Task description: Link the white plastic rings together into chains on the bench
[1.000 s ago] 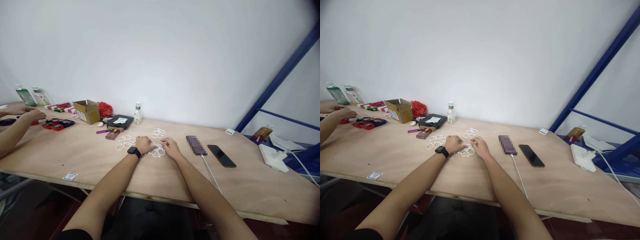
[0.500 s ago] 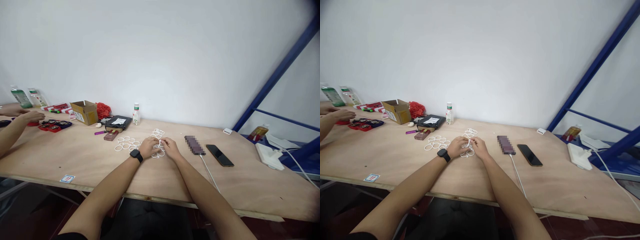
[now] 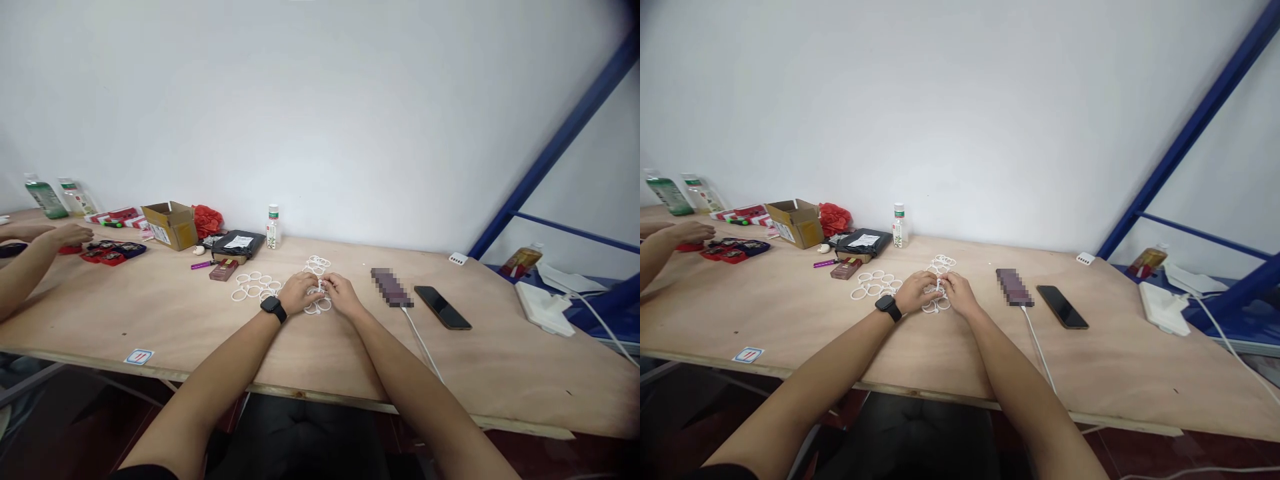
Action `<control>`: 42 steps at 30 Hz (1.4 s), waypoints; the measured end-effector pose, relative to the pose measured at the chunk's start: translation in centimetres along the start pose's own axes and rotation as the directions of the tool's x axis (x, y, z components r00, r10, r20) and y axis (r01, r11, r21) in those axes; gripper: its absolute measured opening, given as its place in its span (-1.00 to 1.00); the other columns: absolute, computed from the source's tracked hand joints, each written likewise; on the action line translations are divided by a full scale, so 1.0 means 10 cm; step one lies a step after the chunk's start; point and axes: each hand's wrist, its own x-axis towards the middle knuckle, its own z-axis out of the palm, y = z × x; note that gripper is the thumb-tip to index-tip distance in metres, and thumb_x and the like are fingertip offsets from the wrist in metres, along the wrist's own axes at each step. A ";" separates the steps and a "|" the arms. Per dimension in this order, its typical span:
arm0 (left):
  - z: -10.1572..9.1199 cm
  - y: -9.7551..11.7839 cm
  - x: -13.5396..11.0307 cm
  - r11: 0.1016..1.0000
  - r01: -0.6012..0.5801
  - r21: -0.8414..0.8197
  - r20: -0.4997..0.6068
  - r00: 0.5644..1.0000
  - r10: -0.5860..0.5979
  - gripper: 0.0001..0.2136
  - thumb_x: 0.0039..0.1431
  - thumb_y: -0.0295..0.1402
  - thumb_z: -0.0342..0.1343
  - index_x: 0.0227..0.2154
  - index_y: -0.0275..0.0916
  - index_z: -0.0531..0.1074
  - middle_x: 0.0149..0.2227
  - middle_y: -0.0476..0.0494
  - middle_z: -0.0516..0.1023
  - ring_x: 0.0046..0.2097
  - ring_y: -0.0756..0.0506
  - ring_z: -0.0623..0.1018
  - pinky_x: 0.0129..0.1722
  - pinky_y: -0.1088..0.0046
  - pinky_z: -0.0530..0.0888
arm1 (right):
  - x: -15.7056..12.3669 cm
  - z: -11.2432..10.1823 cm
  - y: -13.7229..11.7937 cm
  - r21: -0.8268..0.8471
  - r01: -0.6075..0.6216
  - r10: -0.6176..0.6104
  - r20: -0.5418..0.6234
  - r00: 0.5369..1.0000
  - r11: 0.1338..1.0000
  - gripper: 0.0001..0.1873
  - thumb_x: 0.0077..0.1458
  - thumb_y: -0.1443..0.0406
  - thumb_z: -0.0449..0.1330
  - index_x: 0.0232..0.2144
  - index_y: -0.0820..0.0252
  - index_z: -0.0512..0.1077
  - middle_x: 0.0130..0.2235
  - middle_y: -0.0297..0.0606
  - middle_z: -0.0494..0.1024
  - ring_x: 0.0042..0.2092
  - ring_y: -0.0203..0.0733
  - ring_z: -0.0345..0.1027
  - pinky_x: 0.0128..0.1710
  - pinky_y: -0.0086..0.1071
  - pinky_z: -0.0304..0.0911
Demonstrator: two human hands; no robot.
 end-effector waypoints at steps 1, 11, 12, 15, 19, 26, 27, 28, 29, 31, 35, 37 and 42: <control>0.00 0.00 0.00 1.000 0.000 0.001 0.001 1.000 0.000 -0.74 0.19 -0.11 0.13 -0.27 -0.21 0.51 -0.14 -0.18 0.56 -0.09 -0.14 0.51 -0.03 0.29 0.40 | 0.00 0.00 0.00 0.001 -0.002 0.002 0.001 1.000 1.000 -0.80 0.19 0.30 0.04 -0.29 0.16 0.48 -0.27 -0.24 0.55 -0.20 -0.18 0.39 -0.15 -0.35 0.23; -0.04 0.02 0.02 1.000 0.009 -0.020 0.011 1.000 -0.009 -0.74 0.21 -0.11 0.10 -0.31 -0.21 0.50 -0.15 -0.16 0.57 -0.10 -0.12 0.52 -0.05 0.32 0.39 | 0.02 0.01 0.00 0.040 -0.020 0.021 -0.027 0.999 0.999 -0.81 0.17 0.29 0.06 -0.31 0.15 0.49 -0.28 -0.26 0.55 -0.21 -0.19 0.40 -0.14 -0.33 0.25; -0.05 0.02 0.01 1.000 0.028 -0.008 0.013 1.000 -0.027 -0.74 0.20 -0.11 0.10 -0.32 -0.21 0.50 -0.16 -0.16 0.57 -0.11 -0.12 0.52 -0.06 0.32 0.38 | 0.02 0.02 0.02 0.046 -0.023 0.024 -0.025 0.999 0.999 -0.80 0.17 0.28 0.07 -0.30 0.14 0.50 -0.27 -0.26 0.55 -0.21 -0.19 0.40 -0.14 -0.33 0.25; -0.11 0.03 0.00 0.988 0.136 0.069 0.002 0.991 -0.137 -0.70 0.16 -0.06 0.12 -0.38 -0.20 0.52 -0.23 -0.14 0.59 -0.13 -0.14 0.50 -0.06 0.28 0.32 | 0.04 0.06 0.10 0.039 -0.040 0.042 -0.042 0.998 0.998 -0.78 0.18 0.25 0.07 -0.22 0.12 0.51 -0.22 -0.25 0.57 -0.17 -0.18 0.42 -0.13 -0.33 0.27; -0.19 0.05 -0.01 0.947 0.265 0.181 0.011 0.962 -0.271 -0.60 0.09 0.03 0.13 -0.57 -0.23 0.48 -0.36 -0.15 0.58 -0.18 -0.16 0.48 -0.07 0.21 0.22 | 0.16 0.06 0.25 -0.104 -0.111 0.104 -0.073 0.992 0.988 -0.72 0.19 0.31 0.04 -0.10 0.13 0.48 -0.08 -0.20 0.53 -0.07 -0.17 0.39 -0.04 -0.31 0.26; -0.16 0.01 -0.01 0.900 0.360 0.247 0.027 0.926 -0.377 -0.51 0.06 0.09 0.12 -0.69 -0.25 0.40 -0.46 -0.18 0.53 -0.24 -0.19 0.47 -0.11 0.18 0.19 | 0.41 0.02 0.49 -0.499 -0.180 0.269 0.112 0.957 0.848 -0.50 0.16 0.43 0.03 0.13 0.07 0.35 0.13 -0.12 0.36 0.08 -0.05 0.28 0.07 -0.26 0.17; -0.15 0.00 -0.01 0.899 0.365 0.242 0.020 0.924 -0.381 -0.52 0.08 0.08 0.10 -0.68 -0.25 0.41 -0.46 -0.18 0.54 -0.24 -0.19 0.47 -0.11 0.17 0.19 | 0.42 0.01 0.50 -0.529 -0.172 0.281 0.132 0.951 0.831 -0.51 0.15 0.43 0.04 0.12 0.05 0.36 0.13 -0.12 0.36 0.07 -0.03 0.29 0.06 -0.25 0.18; -0.14 -0.01 -0.01 0.900 0.369 0.233 0.011 0.924 -0.382 -0.53 0.10 0.07 0.09 -0.66 -0.24 0.42 -0.46 -0.18 0.54 -0.24 -0.19 0.48 -0.11 0.17 0.20 | 0.42 0.01 0.50 -0.550 -0.161 0.284 0.146 0.948 0.820 -0.53 0.15 0.42 0.05 0.10 0.05 0.38 0.12 -0.12 0.37 0.06 -0.02 0.29 0.04 -0.24 0.18; -0.13 -0.02 -0.01 0.902 0.370 0.221 0.004 0.925 -0.380 -0.55 0.11 0.05 0.08 -0.63 -0.24 0.44 -0.44 -0.18 0.56 -0.23 -0.19 0.48 -0.11 0.17 0.20 | 0.41 0.00 0.50 -0.561 -0.152 0.283 0.153 0.947 0.813 -0.57 0.16 0.40 0.06 0.06 0.05 0.42 0.10 -0.12 0.39 0.05 -0.02 0.29 0.02 -0.24 0.18; -0.11 -0.03 -0.02 0.908 0.369 0.199 -0.007 0.927 -0.375 -0.60 0.13 0.01 0.09 -0.56 -0.22 0.49 -0.39 -0.16 0.58 -0.22 -0.19 0.49 -0.10 0.17 0.21 | 0.38 -0.02 0.50 -0.565 -0.152 0.280 0.147 0.949 0.811 -0.68 0.16 0.37 0.07 -0.07 0.08 0.49 0.03 -0.12 0.45 0.01 -0.04 0.31 -0.02 -0.27 0.19; -0.09 -0.04 -0.01 0.904 0.385 0.188 0.008 0.919 -0.393 -0.70 0.13 -0.06 0.12 -0.46 -0.19 0.53 -0.31 -0.13 0.61 -0.17 -0.18 0.50 -0.08 0.19 0.22 | 0.29 -0.03 0.48 -0.558 -0.215 0.309 0.079 0.948 0.802 -0.77 0.16 0.33 0.10 -0.16 0.12 0.50 -0.08 -0.14 0.49 -0.04 -0.06 0.33 -0.09 -0.31 0.20; -0.09 -0.02 -0.01 0.903 0.392 0.174 0.020 0.916 -0.401 -0.72 0.14 -0.08 0.11 -0.43 -0.18 0.54 -0.29 -0.12 0.61 -0.15 -0.18 0.51 -0.07 0.19 0.23 | 0.29 -0.02 0.47 -0.571 -0.233 0.322 0.058 0.945 0.787 -0.66 0.16 0.33 0.09 0.00 0.12 0.42 0.00 -0.10 0.45 -0.01 -0.04 0.33 -0.09 -0.30 0.20; -0.07 -0.02 -0.02 0.914 0.379 0.145 0.051 0.920 -0.389 -0.73 0.15 -0.09 0.11 -0.39 -0.18 0.54 -0.27 -0.10 0.61 -0.13 -0.18 0.51 -0.05 0.19 0.23 | 0.43 0.01 0.46 -0.618 -0.215 0.378 0.144 0.915 0.756 -0.56 0.21 0.32 0.01 0.14 0.08 0.30 0.11 -0.03 0.34 -0.04 -0.01 0.38 -0.11 -0.26 0.21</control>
